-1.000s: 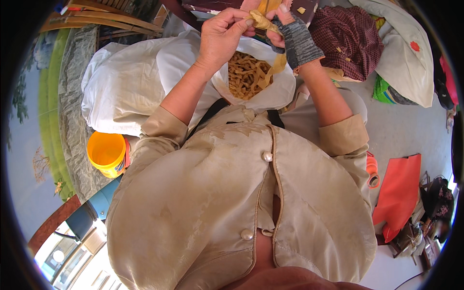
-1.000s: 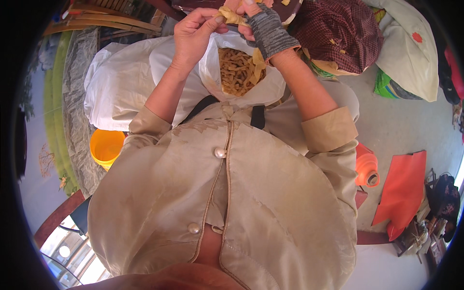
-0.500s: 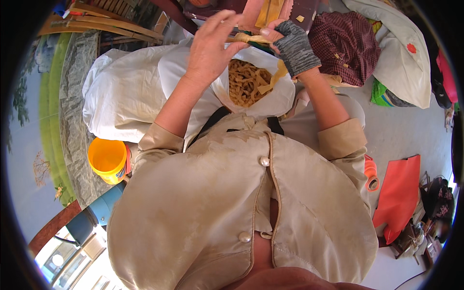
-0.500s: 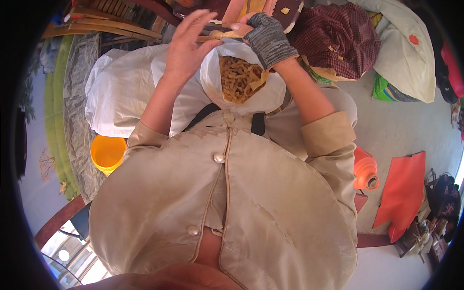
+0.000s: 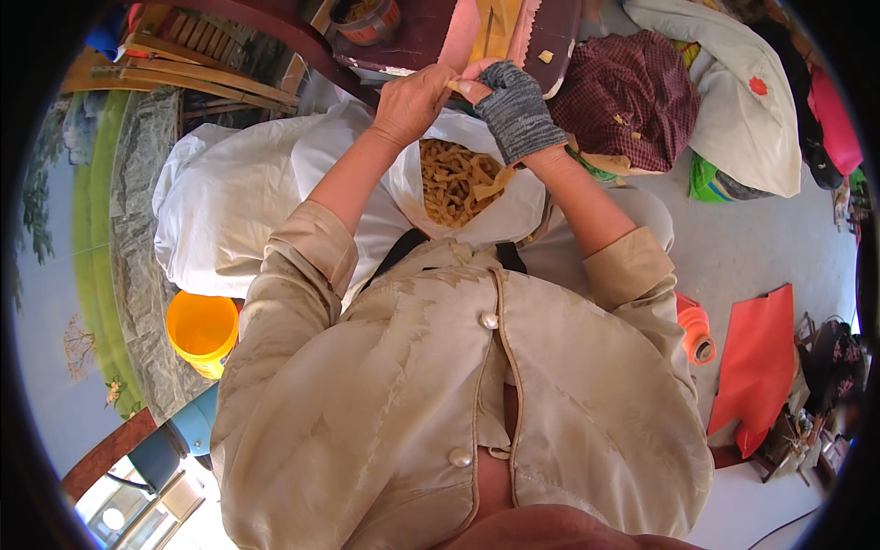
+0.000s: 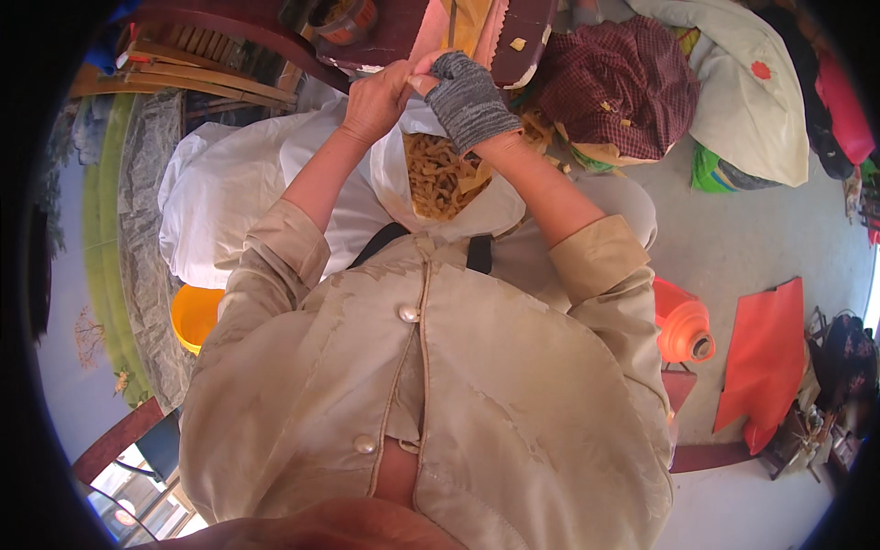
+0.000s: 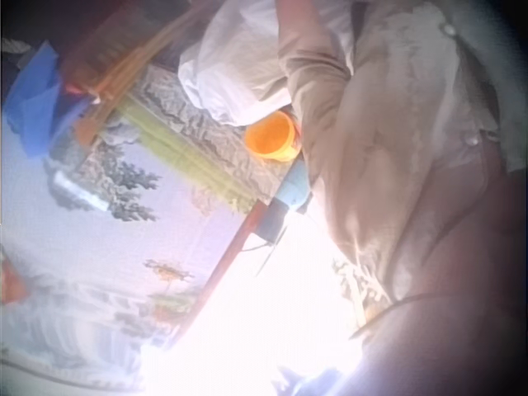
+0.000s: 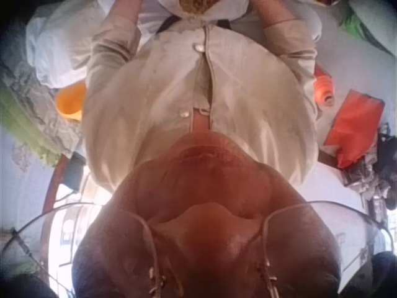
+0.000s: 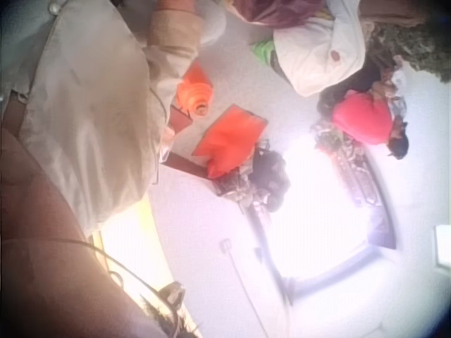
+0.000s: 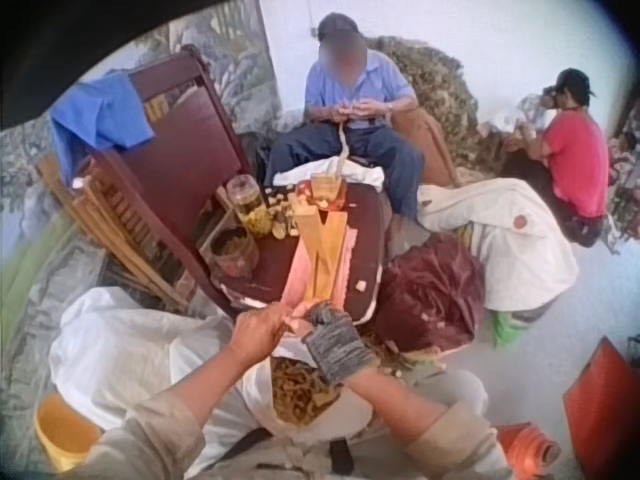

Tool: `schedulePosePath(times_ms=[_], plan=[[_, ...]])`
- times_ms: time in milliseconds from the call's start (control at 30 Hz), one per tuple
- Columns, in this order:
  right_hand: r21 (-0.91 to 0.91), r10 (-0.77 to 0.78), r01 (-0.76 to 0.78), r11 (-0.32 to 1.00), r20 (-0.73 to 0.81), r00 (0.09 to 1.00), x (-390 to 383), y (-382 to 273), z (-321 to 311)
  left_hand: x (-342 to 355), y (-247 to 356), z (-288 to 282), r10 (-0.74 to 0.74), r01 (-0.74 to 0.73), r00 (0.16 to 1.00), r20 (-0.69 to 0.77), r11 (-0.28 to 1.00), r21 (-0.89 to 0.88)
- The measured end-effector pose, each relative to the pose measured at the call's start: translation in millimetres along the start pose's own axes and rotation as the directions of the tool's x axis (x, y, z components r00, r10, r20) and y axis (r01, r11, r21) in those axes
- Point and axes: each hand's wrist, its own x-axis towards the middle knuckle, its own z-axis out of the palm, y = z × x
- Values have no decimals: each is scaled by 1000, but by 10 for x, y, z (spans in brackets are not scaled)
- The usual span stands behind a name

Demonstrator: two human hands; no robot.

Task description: The person separates and peels thin strips of plant material by hand, placing the processed pieces into a white bag between their legs.

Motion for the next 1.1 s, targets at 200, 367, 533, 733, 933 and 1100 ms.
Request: schedulePosePath(times_ms=[200,367,533,733,933,1100], plan=[[-160,258,-250,955,26,966,358,108,-356,314,10,-31,-248,519,800,546,-168,-838],[-343,37,-62,937,-80,996,467,465,-389,462,-44,-101,-265,517,810,523,-99,-850],[-374,-4,-55,926,-153,988,573,557,-369,567,-71,-36,-394,556,788,474,122,-822],[-410,-49,-33,912,-186,981,655,567,-324,653,-182,130,-471,558,778,416,216,-801],[-792,102,-58,608,5,995,599,949,-293,494,-194,358,-515,644,759,399,499,-580],[-750,91,-110,653,-66,994,261,310,-376,43,88,36,-345,308,937,-58,891,-334]])
